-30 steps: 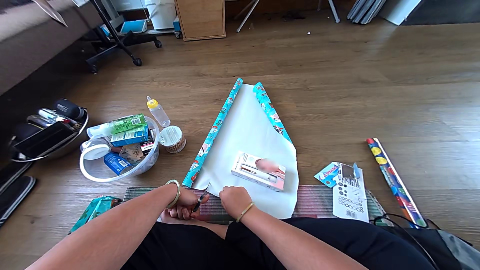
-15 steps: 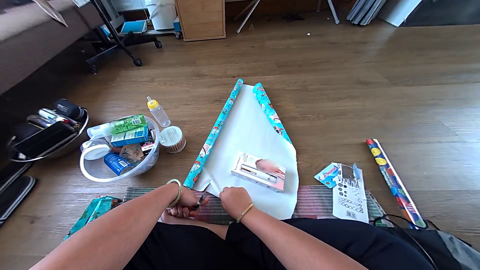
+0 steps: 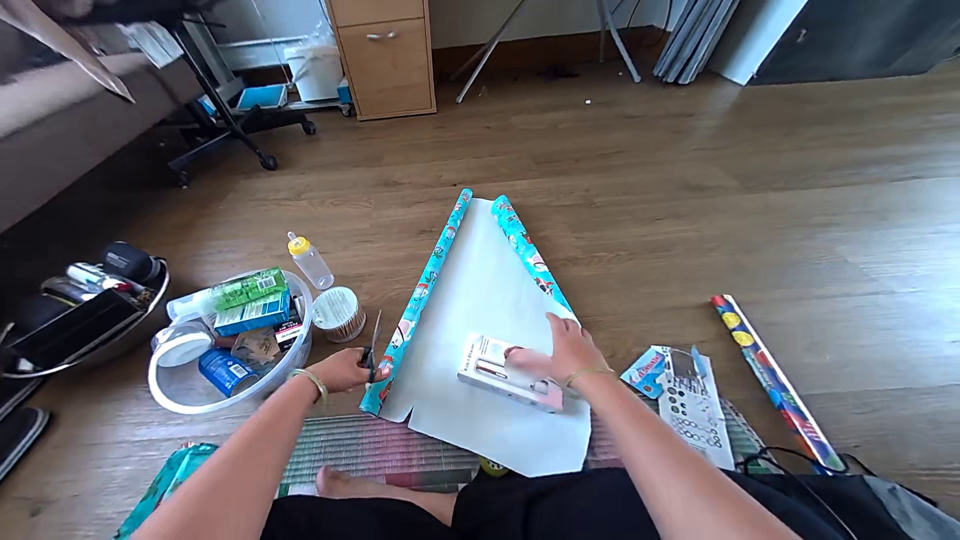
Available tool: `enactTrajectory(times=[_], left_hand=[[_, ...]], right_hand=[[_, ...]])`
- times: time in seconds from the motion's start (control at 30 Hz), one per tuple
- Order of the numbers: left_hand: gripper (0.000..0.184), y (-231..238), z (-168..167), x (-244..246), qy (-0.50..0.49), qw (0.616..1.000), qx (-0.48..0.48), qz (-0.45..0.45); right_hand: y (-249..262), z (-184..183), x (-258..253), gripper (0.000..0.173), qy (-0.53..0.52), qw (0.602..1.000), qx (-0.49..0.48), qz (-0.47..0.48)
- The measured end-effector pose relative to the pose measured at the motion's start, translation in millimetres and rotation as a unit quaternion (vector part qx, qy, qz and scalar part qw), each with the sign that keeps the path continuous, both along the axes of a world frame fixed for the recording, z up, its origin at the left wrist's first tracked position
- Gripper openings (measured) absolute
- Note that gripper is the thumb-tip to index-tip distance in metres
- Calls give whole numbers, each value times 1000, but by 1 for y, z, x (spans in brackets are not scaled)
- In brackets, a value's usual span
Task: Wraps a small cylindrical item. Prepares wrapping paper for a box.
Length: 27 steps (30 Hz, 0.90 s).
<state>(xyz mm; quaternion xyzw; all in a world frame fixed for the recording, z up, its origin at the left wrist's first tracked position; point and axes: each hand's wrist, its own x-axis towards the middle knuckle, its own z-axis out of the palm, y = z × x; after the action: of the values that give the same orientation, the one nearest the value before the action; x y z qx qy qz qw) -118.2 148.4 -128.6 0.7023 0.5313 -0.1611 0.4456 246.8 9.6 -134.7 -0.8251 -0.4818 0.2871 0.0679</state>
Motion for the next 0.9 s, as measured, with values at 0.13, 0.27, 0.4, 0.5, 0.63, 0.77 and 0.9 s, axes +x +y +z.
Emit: enactTrajectory(times=[0.13,0.27,0.4,0.5,0.63,0.77,0.9], left_hand=[[69,14,-25,41,65,987,138,47],[75,20,-50,71,53,980,143,124],[75,15,-63,86,28,969,146,197],[66,15,-69,90,36,969,150,194],[49,16,-72,91,34,966,154,207],[39,11,-79,90,18,953,168,253],[36,10,-82,90,6,945,179,273]], right_hand=[[-7,-24,-18,139,-22,995,-93,14],[-9,-39,-20,147,-19,989,-135,-53],[-19,-49,26,123,99,968,-77,-217],[-19,-67,63,102,104,931,-28,-348],[-15,-87,71,55,77,951,-84,-287],[-6,-95,62,41,63,953,-93,-281],[3,-95,67,37,61,953,-75,-288]])
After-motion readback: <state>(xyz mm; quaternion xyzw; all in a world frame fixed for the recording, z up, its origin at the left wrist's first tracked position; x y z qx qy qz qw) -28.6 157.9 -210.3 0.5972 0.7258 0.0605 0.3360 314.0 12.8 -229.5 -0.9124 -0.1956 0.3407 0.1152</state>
